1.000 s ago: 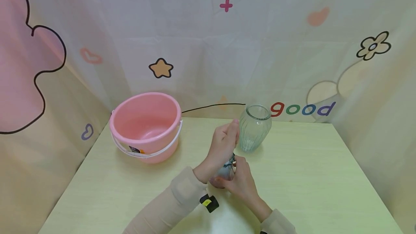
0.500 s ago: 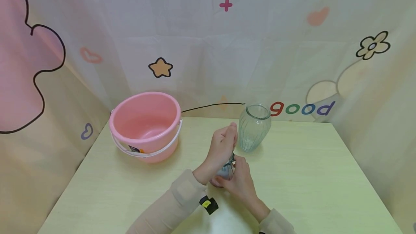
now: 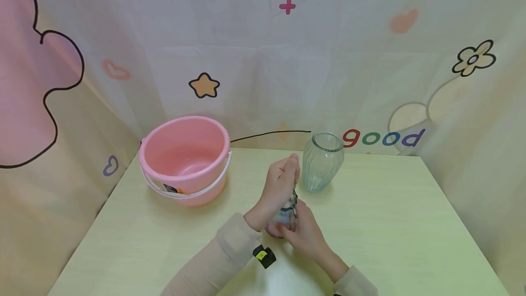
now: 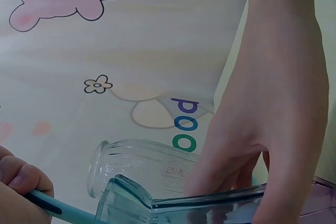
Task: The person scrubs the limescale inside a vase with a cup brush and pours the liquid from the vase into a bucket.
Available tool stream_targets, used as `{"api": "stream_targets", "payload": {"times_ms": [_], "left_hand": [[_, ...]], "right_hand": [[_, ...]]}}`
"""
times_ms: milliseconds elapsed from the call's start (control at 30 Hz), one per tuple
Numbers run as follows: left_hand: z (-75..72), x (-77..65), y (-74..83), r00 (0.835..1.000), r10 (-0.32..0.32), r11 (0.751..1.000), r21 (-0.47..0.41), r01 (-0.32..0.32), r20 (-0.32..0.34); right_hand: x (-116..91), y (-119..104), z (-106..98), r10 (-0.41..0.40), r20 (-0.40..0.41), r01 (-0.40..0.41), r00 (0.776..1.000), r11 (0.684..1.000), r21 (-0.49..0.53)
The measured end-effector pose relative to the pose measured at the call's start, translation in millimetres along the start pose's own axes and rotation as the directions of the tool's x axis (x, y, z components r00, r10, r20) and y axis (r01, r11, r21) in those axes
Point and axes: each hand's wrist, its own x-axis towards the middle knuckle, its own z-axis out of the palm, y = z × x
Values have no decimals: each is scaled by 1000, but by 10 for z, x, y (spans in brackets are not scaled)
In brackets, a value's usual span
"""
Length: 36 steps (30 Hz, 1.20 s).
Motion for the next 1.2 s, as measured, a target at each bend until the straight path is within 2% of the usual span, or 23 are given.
{"api": "stream_targets", "payload": {"times_ms": [167, 433, 700, 933, 1200], "left_hand": [[3, -9, 22, 1000, 8, 1000, 9, -8, 9], [5, -19, 68, 1000, 4, 1000, -1, -4, -4], [2, 7, 151, 998, 59, 998, 12, -59, -13], [5, 141, -42, 996, 86, 996, 19, -85, -32], [20, 144, -71, 994, 99, 995, 32, -98, -38]], "right_hand": [[-1, 10, -19, 15, 39, -17, 999, 999, 50], [4, -1, -9, 26, 25, -28, 999, 997, 69], [7, -12, 0, 44, 8, -44, 999, 999, 18], [-4, -54, -11, 135, 29, -134, 990, 991, -25], [13, -48, 1, 134, -3, -134, 991, 991, -20]]}}
